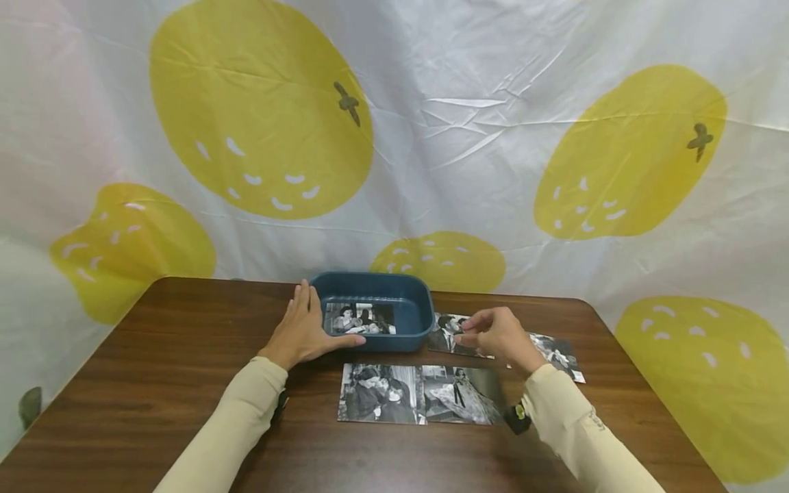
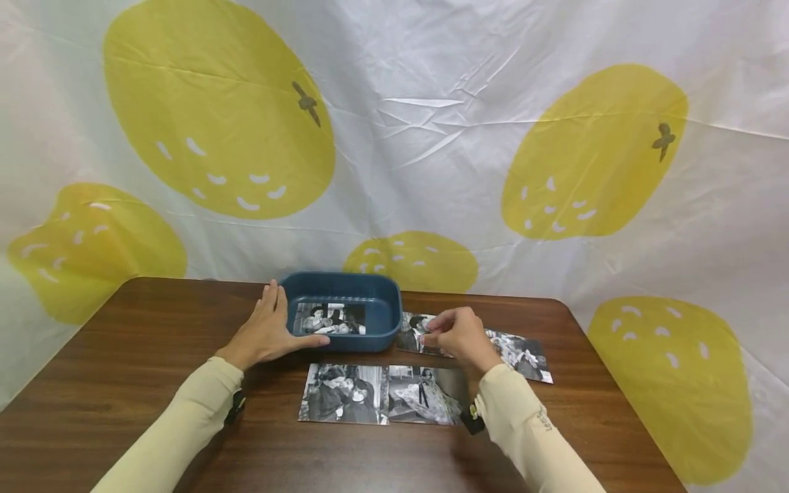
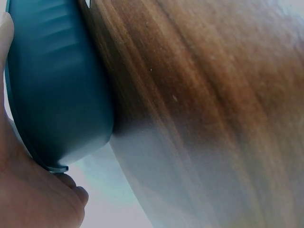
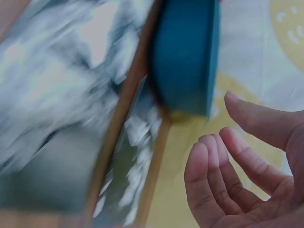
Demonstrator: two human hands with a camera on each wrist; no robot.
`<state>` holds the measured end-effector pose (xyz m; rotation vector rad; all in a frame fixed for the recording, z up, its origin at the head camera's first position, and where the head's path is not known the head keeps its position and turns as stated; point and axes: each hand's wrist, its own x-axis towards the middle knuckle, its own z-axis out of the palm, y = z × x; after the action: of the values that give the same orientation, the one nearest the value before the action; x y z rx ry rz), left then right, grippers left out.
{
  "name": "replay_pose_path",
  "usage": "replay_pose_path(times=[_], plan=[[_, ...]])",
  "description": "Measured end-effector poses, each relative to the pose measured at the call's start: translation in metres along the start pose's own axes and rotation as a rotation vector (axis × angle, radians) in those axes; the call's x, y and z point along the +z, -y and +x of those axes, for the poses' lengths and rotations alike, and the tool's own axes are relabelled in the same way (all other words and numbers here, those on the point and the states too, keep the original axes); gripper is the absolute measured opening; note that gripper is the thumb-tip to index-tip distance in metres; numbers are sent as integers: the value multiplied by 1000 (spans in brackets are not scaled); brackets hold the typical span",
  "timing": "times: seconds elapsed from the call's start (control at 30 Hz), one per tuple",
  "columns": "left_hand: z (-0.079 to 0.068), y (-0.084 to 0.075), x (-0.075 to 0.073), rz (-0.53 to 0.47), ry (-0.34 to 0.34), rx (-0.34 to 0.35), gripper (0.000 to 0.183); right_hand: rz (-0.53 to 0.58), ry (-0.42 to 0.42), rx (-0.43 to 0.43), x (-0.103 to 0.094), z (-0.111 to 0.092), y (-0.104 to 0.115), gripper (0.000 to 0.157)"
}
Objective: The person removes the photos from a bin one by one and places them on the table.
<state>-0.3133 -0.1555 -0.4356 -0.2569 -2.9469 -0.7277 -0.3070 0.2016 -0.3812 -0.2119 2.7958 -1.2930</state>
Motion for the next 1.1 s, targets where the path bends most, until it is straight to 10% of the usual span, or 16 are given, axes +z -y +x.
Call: replay_pose_path(times=[0.7, 1.1], plan=[[0, 1, 1, 0, 21, -27, 142, 340, 218, 93, 88, 71, 74, 36], [-3, -1, 0, 0, 27, -38, 142, 215, 82, 195, 107, 87, 65, 42]])
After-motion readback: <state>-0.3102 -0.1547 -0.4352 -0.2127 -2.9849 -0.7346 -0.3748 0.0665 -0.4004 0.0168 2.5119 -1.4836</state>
